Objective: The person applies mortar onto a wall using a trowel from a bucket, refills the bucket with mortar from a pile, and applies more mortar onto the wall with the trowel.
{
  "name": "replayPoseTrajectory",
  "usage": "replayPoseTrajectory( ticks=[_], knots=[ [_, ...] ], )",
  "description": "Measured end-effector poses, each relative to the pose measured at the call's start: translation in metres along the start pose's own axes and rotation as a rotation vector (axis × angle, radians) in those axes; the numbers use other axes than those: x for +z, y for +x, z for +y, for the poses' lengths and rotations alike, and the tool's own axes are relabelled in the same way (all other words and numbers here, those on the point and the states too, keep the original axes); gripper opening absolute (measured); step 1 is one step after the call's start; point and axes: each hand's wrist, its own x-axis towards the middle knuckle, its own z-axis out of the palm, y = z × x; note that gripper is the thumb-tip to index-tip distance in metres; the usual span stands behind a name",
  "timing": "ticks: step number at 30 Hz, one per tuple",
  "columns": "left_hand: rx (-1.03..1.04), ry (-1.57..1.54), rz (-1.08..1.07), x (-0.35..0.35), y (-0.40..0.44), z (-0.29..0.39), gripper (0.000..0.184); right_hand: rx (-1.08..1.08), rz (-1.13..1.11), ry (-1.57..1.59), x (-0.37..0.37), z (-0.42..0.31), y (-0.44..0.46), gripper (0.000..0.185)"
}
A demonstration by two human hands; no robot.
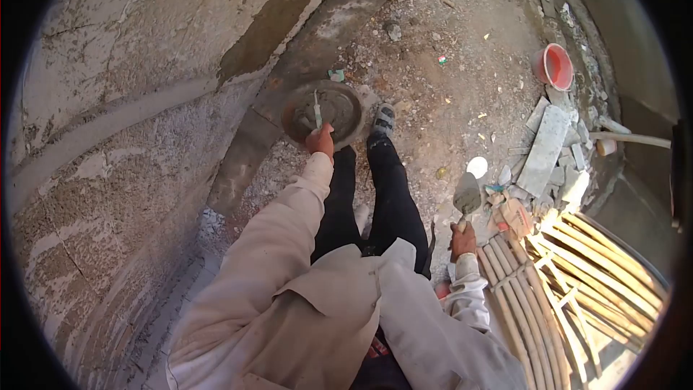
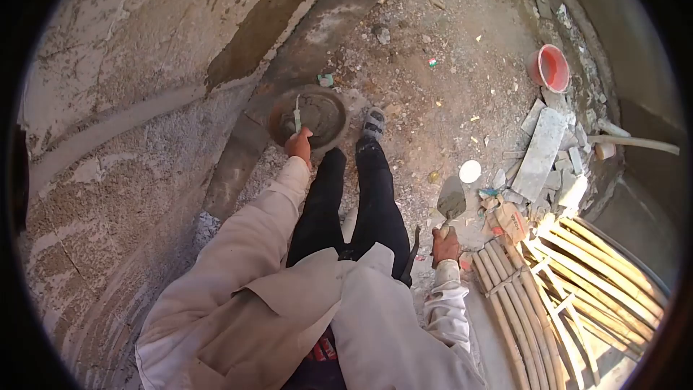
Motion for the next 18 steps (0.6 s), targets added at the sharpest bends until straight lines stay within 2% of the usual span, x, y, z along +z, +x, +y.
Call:
replayPoseTrajectory(
  ticks=[3,5,6,8,9,12,14,16,18],
  knots=[
    [0.145,0.239,-0.195,0.044,0.020,0.006,0.036,-0.242,0.018,-0.058,0.061,0.041,0.002,0.037],
    [0.274,0.421,-0.315,0.078,0.037,-0.012,0.042,0.063,-0.238,0.263,0.071,-0.021,-0.012,0.047],
    [0.406,0.507,-0.350,0.096,0.045,-0.028,0.049,-0.012,-0.241,0.165,0.083,-0.025,0.005,0.048],
    [0.556,0.600,-0.389,0.129,0.049,-0.044,0.049,-0.161,-0.252,-0.035,0.112,-0.030,0.043,0.050],
    [0.628,0.645,-0.409,0.142,0.050,-0.049,0.049,-0.118,-0.302,-0.010,0.114,-0.056,0.055,0.051],
    [0.664,0.700,-0.579,0.173,0.040,-0.032,0.048,-0.039,-0.392,-0.014,0.105,-0.155,0.094,0.055],
    [0.640,0.685,-0.667,0.195,0.059,-0.042,0.044,-0.277,-0.259,-0.189,0.143,-0.141,0.173,0.056],
    [0.628,0.626,-0.776,0.218,0.082,-0.054,0.041,-0.266,-0.245,-0.317,0.169,-0.161,0.259,0.058],
    [0.629,0.514,-0.903,0.246,0.100,-0.063,0.041,-0.015,-0.378,-0.261,0.186,-0.212,0.347,0.054]
  ],
)
